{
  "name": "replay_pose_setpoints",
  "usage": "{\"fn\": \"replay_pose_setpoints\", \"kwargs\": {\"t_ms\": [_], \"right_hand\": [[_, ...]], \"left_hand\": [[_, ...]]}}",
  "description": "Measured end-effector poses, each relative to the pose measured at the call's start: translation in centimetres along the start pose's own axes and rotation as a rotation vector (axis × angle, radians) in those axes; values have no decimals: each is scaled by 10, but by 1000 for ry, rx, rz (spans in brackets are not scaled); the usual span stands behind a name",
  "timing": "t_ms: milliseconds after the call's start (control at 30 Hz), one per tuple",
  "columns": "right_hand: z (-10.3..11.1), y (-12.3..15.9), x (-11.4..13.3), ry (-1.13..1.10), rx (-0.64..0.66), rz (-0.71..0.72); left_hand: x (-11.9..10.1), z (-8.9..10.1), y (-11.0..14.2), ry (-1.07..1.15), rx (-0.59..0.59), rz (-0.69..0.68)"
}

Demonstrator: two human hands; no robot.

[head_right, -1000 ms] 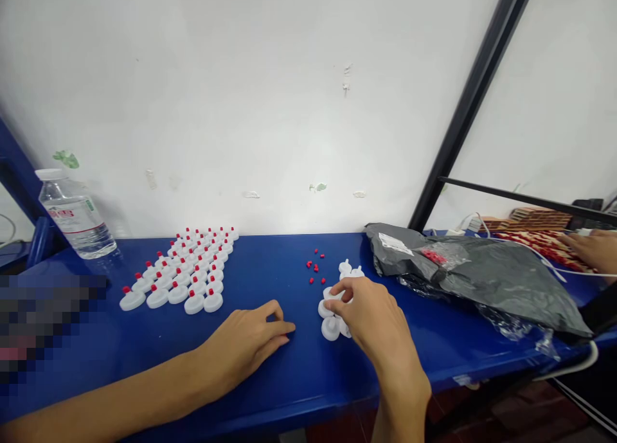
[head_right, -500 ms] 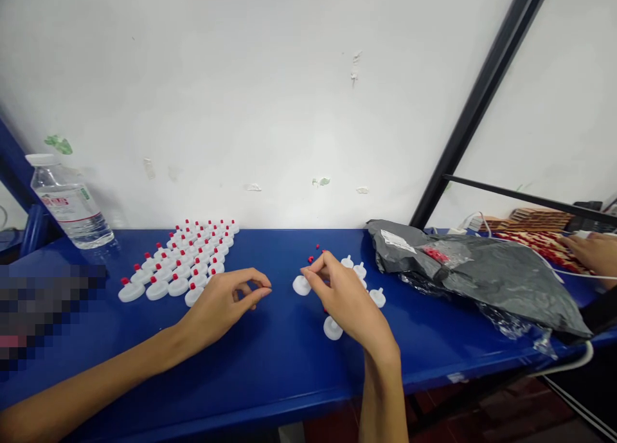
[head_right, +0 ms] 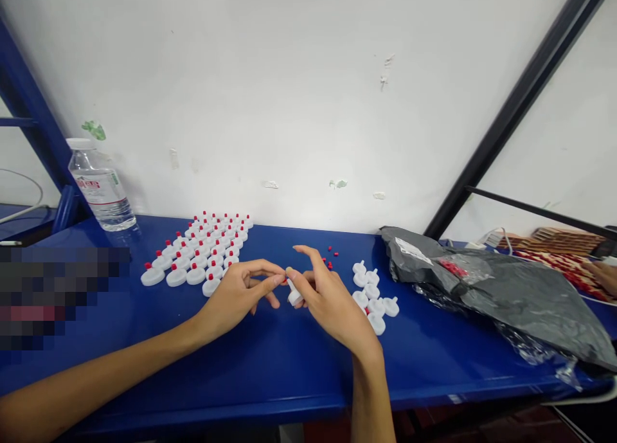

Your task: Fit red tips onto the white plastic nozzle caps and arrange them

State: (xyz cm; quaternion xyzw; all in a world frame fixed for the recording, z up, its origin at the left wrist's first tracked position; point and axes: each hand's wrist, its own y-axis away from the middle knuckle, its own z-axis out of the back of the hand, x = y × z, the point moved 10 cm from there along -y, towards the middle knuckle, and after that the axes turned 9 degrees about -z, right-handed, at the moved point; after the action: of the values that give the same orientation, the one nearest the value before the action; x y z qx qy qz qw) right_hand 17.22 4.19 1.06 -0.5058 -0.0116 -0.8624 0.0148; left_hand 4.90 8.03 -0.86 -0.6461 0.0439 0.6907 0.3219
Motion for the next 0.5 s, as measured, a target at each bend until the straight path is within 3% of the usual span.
{"fn": "replay_pose_setpoints", "kwargs": {"t_ms": [500], "right_hand": [[-4, 6, 6, 13, 68, 8]], "left_hand": [[-6, -1, 0, 22, 21, -21]]}}
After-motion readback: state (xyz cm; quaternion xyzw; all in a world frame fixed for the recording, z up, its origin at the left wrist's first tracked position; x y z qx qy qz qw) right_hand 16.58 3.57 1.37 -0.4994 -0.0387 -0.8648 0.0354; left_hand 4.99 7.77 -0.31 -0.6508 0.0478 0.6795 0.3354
